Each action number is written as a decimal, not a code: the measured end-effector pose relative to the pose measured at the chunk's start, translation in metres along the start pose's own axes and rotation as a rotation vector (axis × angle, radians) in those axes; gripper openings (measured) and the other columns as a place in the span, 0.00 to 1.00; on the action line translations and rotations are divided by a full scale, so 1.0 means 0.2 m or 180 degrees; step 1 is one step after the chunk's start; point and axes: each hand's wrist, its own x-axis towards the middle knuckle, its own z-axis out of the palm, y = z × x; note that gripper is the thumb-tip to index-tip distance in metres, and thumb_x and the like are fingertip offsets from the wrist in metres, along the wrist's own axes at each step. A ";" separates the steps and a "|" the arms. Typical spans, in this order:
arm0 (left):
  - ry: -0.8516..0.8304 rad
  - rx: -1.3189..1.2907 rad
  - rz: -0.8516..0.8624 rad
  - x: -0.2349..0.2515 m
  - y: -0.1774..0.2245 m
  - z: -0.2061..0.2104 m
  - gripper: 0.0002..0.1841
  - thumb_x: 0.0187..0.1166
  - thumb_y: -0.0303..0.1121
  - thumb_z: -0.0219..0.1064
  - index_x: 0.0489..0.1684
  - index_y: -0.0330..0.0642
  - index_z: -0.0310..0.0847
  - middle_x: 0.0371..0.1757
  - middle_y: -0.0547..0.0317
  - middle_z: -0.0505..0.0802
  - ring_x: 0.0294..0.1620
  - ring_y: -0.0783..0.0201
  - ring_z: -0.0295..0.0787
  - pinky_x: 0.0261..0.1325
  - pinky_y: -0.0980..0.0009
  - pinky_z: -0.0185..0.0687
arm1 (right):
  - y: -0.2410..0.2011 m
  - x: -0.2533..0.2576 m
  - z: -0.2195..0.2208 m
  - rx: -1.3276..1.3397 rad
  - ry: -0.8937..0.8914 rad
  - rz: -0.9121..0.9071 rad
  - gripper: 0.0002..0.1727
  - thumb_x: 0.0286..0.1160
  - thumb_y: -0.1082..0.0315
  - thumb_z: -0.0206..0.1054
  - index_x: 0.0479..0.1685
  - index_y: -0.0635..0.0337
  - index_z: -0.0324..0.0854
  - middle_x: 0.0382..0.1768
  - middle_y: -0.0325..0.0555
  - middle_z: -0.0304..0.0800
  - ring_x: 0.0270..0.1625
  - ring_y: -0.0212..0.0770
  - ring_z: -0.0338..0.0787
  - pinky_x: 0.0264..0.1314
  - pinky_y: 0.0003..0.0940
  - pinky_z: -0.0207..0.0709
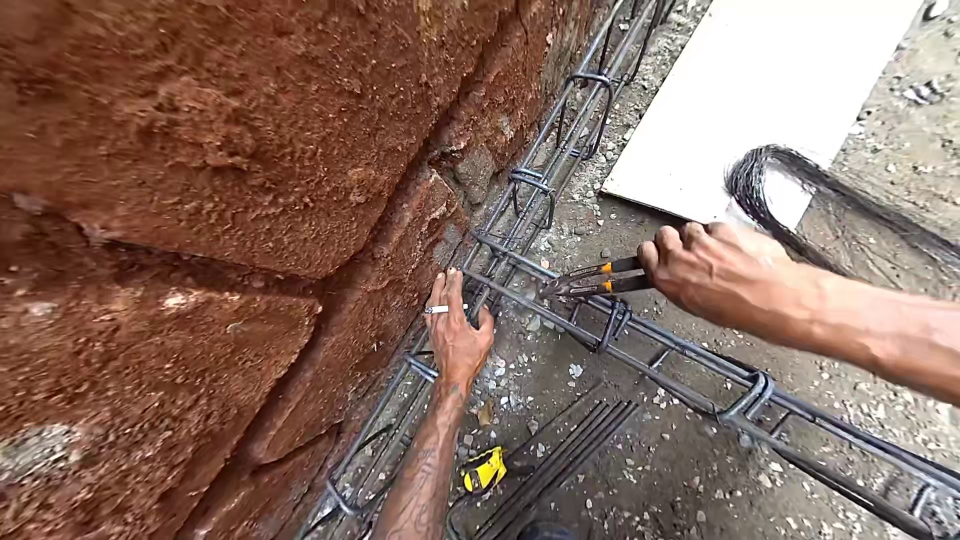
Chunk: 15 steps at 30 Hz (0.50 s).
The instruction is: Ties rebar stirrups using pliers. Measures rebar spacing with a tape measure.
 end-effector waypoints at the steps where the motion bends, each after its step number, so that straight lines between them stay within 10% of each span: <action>1: -0.0009 -0.0015 -0.0005 -0.02 0.00 0.00 0.34 0.70 0.38 0.67 0.81 0.35 0.73 0.82 0.42 0.78 0.86 0.41 0.69 0.85 0.43 0.61 | -0.01 -0.01 0.00 0.0003 0.0021 0.0017 0.10 0.80 0.71 0.63 0.52 0.69 0.79 0.39 0.59 0.84 0.39 0.60 0.90 0.35 0.51 0.80; 8: -0.0121 -0.0076 -0.0038 0.00 0.00 -0.01 0.35 0.70 0.37 0.67 0.82 0.37 0.72 0.84 0.46 0.77 0.88 0.43 0.66 0.85 0.43 0.60 | -0.11 -0.22 0.04 0.0301 0.1563 -0.1083 0.06 0.69 0.76 0.61 0.40 0.68 0.80 0.26 0.56 0.80 0.25 0.58 0.87 0.21 0.47 0.78; 13: -0.0151 -0.0184 -0.0084 -0.01 0.01 -0.02 0.35 0.70 0.37 0.68 0.83 0.38 0.71 0.84 0.47 0.78 0.89 0.44 0.65 0.87 0.44 0.58 | -0.13 -0.12 -0.08 -0.0243 -0.0174 -0.0553 0.10 0.85 0.77 0.52 0.53 0.73 0.77 0.39 0.62 0.83 0.39 0.61 0.89 0.37 0.50 0.81; 15: -0.0069 -0.0203 -0.0077 0.03 0.02 -0.01 0.34 0.69 0.36 0.68 0.81 0.36 0.73 0.83 0.44 0.78 0.87 0.42 0.67 0.85 0.41 0.59 | -0.17 -0.12 -0.12 -0.0368 0.0017 -0.0582 0.09 0.84 0.79 0.53 0.52 0.74 0.77 0.37 0.62 0.83 0.37 0.61 0.90 0.35 0.48 0.81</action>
